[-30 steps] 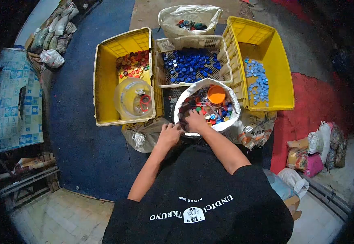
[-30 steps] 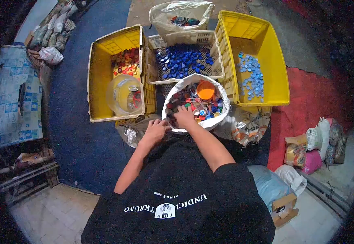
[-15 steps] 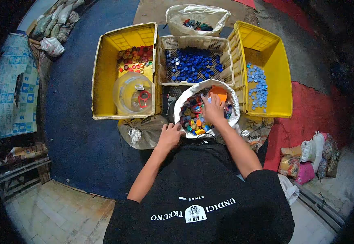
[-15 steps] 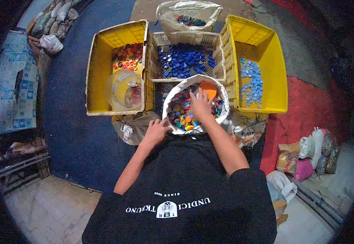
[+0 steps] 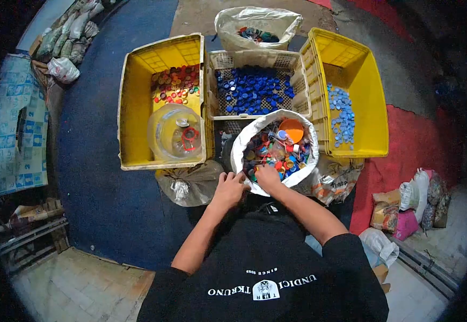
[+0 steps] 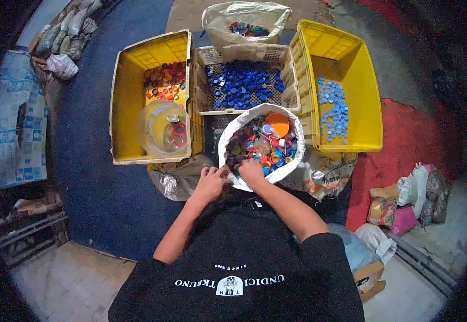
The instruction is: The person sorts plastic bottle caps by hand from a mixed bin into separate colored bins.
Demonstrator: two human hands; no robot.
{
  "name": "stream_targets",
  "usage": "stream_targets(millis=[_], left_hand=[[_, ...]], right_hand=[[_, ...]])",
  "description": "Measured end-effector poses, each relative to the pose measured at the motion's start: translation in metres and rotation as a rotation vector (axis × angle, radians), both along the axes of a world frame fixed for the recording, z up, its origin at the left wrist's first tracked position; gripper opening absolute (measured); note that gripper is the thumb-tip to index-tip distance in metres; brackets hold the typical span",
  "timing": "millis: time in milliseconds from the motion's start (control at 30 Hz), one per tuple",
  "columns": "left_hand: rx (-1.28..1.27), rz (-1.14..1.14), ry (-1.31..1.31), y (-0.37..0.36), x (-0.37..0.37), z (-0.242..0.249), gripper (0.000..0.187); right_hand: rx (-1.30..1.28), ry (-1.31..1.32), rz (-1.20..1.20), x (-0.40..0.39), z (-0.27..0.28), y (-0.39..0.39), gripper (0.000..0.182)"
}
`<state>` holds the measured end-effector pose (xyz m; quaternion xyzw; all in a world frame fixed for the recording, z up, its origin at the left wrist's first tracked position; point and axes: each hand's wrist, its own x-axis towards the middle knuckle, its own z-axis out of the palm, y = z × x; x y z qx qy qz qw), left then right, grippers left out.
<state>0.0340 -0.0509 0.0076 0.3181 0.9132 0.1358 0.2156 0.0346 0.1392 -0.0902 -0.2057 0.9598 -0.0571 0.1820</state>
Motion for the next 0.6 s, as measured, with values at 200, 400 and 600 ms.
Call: stream_targets(millis=[200, 400, 600], left_hand=[[-0.122, -0.029, 0.011, 0.004, 0.006, 0.004, 0.02], [-0.147, -0.043, 0.024, 0.004, 0.003, 0.007, 0.022], [0.142, -0.015, 0.16, 0.033, -0.048, 0.003, 0.025]], right_hand=[[0.078, 0.049, -0.032, 0.01, -0.012, -0.007, 0.012], [-0.074, 0.128, -0.232, 0.012, 0.01, 0.005, 0.016], [-0.641, 0.316, -0.483, 0.008, 0.041, 0.033, 0.025]])
